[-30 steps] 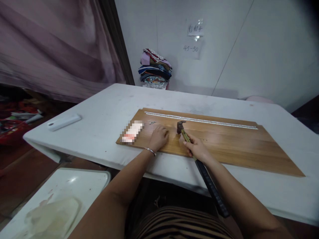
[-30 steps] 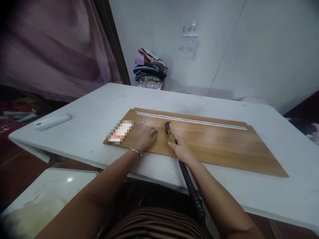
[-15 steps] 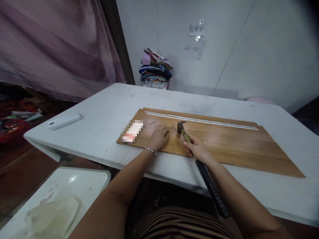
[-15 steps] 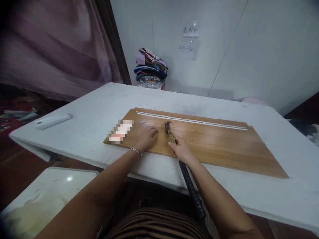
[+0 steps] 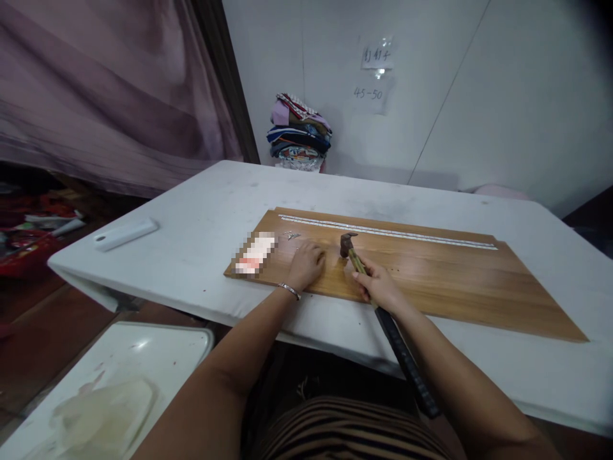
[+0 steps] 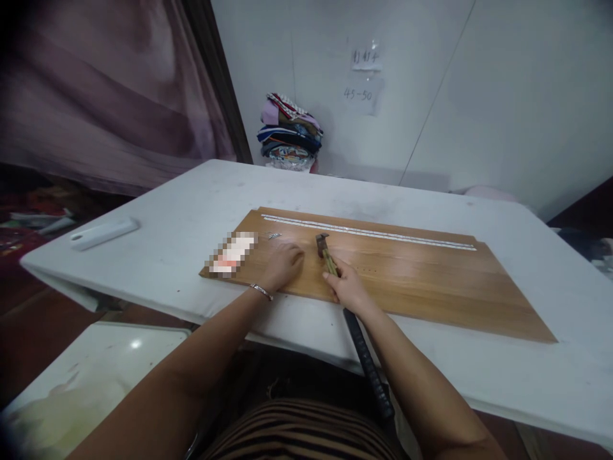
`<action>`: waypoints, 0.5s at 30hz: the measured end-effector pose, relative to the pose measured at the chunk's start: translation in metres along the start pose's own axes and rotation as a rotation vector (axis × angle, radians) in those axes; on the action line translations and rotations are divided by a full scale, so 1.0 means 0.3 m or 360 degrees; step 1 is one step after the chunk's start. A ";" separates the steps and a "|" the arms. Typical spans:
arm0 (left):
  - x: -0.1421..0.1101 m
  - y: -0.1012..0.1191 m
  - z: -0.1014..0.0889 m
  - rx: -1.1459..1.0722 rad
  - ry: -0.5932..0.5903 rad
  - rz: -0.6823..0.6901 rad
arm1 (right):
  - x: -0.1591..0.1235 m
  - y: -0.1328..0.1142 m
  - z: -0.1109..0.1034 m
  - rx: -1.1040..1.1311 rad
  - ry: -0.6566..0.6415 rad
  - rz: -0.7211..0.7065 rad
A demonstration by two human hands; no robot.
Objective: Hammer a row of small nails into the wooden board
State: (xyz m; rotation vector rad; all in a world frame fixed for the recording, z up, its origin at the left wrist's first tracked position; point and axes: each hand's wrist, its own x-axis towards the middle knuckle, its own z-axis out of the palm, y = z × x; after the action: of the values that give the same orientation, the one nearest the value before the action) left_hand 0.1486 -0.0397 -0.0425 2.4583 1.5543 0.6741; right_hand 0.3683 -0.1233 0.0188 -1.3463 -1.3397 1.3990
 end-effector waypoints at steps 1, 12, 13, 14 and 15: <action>-0.001 0.002 -0.002 -0.0002 0.0006 -0.0001 | 0.000 0.001 -0.001 0.0004 -0.0001 0.0004; 0.002 0.003 -0.002 -0.0045 0.0014 -0.0018 | -0.003 -0.008 -0.005 -0.0016 -0.0029 0.0013; 0.002 0.003 -0.002 -0.0049 0.0010 -0.0012 | -0.004 -0.010 -0.003 -0.0016 -0.0035 0.0016; 0.002 0.003 -0.003 -0.0051 0.0009 -0.0007 | -0.004 -0.011 -0.001 -0.0016 -0.0039 0.0019; 0.001 0.004 -0.004 -0.0053 0.0011 -0.0002 | -0.005 -0.011 0.000 -0.0015 -0.0038 0.0023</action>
State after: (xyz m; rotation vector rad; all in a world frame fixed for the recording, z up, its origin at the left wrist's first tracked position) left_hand 0.1491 -0.0402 -0.0409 2.4336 1.5339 0.7030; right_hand 0.3681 -0.1242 0.0224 -1.3518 -1.3564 1.4245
